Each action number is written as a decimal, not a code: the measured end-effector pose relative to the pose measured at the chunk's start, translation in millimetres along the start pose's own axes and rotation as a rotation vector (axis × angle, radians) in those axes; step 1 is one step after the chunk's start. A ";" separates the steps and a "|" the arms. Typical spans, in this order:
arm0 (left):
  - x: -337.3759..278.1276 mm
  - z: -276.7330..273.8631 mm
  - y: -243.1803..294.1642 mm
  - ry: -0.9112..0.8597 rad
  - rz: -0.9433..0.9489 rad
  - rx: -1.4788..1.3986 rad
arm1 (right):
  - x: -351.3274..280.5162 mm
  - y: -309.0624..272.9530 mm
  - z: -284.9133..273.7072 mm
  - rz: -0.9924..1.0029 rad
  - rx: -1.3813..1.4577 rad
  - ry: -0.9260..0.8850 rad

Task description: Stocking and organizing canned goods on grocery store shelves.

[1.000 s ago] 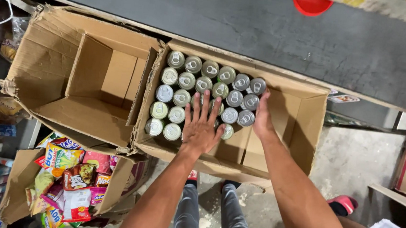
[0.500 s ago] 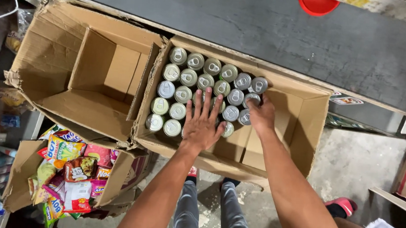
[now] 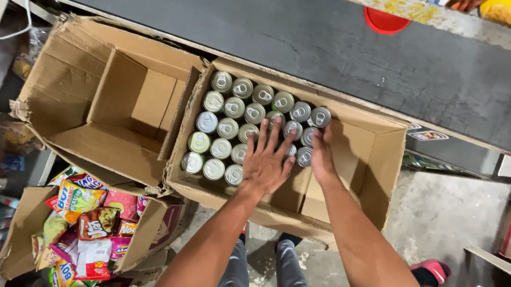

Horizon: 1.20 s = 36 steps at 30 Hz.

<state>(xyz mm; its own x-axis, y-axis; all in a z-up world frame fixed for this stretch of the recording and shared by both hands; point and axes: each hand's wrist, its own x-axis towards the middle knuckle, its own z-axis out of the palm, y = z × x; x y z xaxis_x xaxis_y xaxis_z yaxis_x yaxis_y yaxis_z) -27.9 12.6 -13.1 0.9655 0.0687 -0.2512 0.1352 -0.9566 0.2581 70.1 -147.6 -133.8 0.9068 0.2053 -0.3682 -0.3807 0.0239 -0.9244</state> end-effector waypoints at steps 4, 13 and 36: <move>-2.4 -0.8 4.6 0.042 0.028 0.037 | -0.8 -0.1 -14.5 0.002 0.010 -0.048; -29.6 -58.9 81.0 0.189 0.021 -0.600 | -94.5 -99.1 1.2 0.018 0.153 -0.089; -150.3 -263.2 47.2 0.371 0.727 -0.790 | -293.5 -275.6 90.7 0.006 0.782 -0.531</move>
<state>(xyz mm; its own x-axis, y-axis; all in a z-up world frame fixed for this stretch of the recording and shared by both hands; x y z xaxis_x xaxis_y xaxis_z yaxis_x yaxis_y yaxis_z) -108.1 31.6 282.4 0.8608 -0.2249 0.4566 -0.5089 -0.3665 0.7789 -107.5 -125.7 238.1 0.7767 0.6217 -0.1013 -0.5732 0.6309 -0.5229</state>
